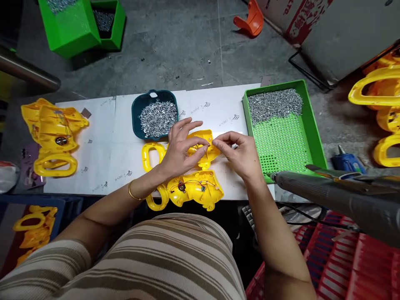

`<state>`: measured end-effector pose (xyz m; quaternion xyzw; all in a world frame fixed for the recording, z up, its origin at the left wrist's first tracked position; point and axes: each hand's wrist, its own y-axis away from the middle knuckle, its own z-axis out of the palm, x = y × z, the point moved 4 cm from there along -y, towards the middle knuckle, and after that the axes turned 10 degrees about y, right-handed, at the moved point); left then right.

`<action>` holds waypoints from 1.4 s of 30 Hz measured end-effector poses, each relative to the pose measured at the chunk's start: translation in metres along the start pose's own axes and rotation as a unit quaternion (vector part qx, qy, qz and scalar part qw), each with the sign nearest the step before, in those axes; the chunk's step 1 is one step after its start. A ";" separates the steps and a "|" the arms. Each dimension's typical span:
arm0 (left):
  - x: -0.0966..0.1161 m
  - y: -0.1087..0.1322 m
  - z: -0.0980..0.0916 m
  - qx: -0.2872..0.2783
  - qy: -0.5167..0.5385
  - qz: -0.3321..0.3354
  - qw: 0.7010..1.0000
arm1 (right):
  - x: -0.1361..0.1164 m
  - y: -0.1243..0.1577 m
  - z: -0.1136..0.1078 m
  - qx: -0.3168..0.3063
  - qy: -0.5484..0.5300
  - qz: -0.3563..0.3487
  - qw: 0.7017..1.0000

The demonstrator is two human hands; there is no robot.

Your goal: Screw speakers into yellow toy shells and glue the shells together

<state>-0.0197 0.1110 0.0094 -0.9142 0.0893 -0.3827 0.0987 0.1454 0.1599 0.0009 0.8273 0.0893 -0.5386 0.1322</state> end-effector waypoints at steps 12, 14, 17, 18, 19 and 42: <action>0.001 0.000 0.004 0.024 0.003 -0.026 0.999 | 0.003 0.001 -0.005 0.023 0.034 -0.010 0.999; 0.002 0.002 0.005 0.025 -0.005 -0.037 0.999 | 0.011 0.006 -0.007 0.019 0.025 0.023 0.999; 0.003 0.003 0.008 0.026 -0.020 -0.042 0.999 | 0.020 0.013 -0.003 -0.033 0.023 0.055 0.998; 0.003 0.003 0.009 0.027 -0.026 -0.045 0.998 | 0.022 0.015 0.000 -0.049 0.023 0.059 0.997; 0.003 0.003 0.010 0.027 -0.032 -0.047 0.998 | 0.023 0.016 0.002 -0.061 0.022 0.062 0.996; 0.003 0.003 0.015 0.008 -0.035 -0.034 0.999 | 0.024 0.017 0.018 -0.086 -0.016 0.062 0.994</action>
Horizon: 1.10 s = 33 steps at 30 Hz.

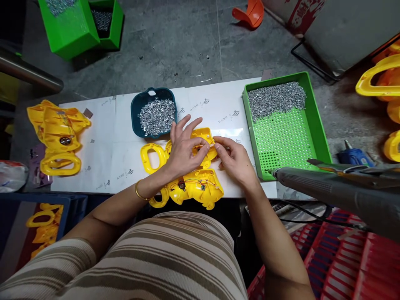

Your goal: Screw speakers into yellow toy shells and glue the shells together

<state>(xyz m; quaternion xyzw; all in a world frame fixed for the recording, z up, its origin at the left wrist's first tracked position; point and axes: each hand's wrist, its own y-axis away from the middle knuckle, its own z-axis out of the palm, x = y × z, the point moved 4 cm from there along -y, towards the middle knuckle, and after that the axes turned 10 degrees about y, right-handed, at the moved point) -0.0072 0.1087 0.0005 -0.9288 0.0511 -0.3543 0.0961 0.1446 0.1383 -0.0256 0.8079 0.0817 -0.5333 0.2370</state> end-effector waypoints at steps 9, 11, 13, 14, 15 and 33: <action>0.000 -0.001 0.000 -0.016 -0.021 0.007 1.000 | 0.003 -0.002 0.003 -0.016 -0.035 0.002 0.999; -0.001 -0.001 0.001 -0.015 -0.022 0.007 1.000 | 0.003 -0.002 0.005 -0.020 -0.058 0.010 0.998; -0.002 0.000 0.001 -0.014 -0.014 0.008 1.000 | 0.001 -0.004 0.006 -0.032 -0.082 0.015 0.996; -0.002 0.001 0.001 -0.014 -0.008 0.010 1.000 | -0.001 -0.004 0.007 -0.044 -0.093 0.016 0.995; -0.002 0.001 0.000 -0.014 0.000 0.011 1.000 | -0.004 -0.005 0.008 -0.059 -0.102 0.018 0.993; 0.013 -0.006 -0.057 0.030 0.087 0.092 0.992 | -0.052 -0.007 0.008 -0.050 -0.098 -0.056 0.992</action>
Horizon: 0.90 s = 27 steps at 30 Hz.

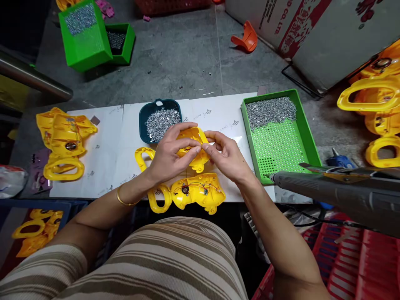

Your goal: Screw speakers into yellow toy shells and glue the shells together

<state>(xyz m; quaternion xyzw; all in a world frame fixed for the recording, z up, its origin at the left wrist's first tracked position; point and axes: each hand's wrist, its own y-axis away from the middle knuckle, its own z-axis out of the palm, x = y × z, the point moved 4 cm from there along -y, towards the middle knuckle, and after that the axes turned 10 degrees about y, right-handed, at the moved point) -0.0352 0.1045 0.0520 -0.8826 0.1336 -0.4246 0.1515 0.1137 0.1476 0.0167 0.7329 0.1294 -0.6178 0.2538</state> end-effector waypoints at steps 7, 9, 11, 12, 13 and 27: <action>0.030 -0.014 -0.052 -0.098 0.054 0.029 0.993 | -0.054 0.031 0.004 -0.033 0.094 -0.059 0.993; 0.034 -0.009 -0.053 -0.167 0.062 0.056 0.982 | -0.056 0.045 0.009 -0.056 0.099 -0.045 0.993; 0.034 0.001 -0.049 -0.209 0.067 0.095 0.971 | -0.048 0.058 0.015 -0.083 0.083 -0.018 0.993; 0.033 0.007 -0.045 -0.214 0.075 0.116 0.967 | -0.042 0.065 0.018 -0.092 0.068 0.000 0.993; 0.032 0.013 -0.040 -0.212 0.085 0.131 0.965 | -0.034 0.071 0.020 -0.098 0.050 0.019 0.994; -0.007 0.047 -0.005 -0.316 0.079 -0.003 0.945 | 0.017 0.107 -0.005 -0.049 0.067 0.134 0.987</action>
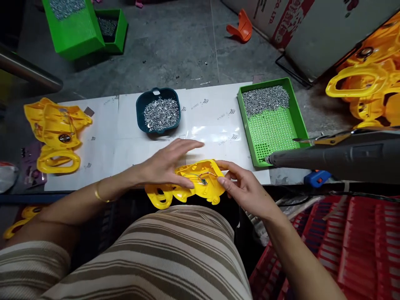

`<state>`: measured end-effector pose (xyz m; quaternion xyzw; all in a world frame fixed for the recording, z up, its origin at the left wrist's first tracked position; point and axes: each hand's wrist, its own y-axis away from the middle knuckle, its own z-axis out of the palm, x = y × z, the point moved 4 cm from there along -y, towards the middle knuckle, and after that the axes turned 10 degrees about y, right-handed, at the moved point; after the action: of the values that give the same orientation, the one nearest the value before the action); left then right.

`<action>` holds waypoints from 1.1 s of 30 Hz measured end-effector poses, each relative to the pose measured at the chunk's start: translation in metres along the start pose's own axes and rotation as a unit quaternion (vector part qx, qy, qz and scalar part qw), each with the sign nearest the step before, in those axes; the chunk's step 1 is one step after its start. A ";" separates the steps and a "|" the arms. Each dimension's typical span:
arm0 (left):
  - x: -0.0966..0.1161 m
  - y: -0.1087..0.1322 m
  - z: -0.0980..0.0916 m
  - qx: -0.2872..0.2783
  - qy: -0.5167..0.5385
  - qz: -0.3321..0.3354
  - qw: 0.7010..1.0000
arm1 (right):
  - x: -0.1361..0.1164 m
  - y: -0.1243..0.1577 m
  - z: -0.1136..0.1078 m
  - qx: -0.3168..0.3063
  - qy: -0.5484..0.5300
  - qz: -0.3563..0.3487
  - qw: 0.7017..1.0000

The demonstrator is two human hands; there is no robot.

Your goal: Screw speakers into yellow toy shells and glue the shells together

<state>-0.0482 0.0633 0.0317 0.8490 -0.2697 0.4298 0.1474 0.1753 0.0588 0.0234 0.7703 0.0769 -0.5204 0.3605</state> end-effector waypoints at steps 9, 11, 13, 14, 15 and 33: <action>-0.039 0.053 0.013 -0.179 0.013 -0.226 0.957 | 0.009 -0.014 0.010 0.021 -0.012 0.004 1.000; -0.041 0.056 0.017 -0.201 0.069 -0.256 0.943 | 0.021 -0.006 0.002 0.063 -0.017 0.016 0.998; -0.042 0.062 0.017 -0.186 0.142 -0.288 0.929 | 0.040 0.013 -0.011 0.106 0.011 0.031 0.994; -0.042 0.065 0.016 -0.159 0.187 -0.304 0.921 | 0.049 0.025 -0.016 0.117 0.039 0.037 0.992; -0.042 0.067 0.015 -0.117 0.236 -0.321 0.910 | 0.058 0.038 -0.015 0.092 0.082 0.047 0.991; 0.052 0.016 0.101 0.013 0.451 -0.144 0.881 | 0.093 0.146 0.032 0.288 -0.104 -0.034 0.951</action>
<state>0.0330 -0.0156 0.0145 0.5947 -0.0438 0.7436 0.3024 0.2651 -0.0921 0.0065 0.7799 -0.0882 -0.6095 0.1116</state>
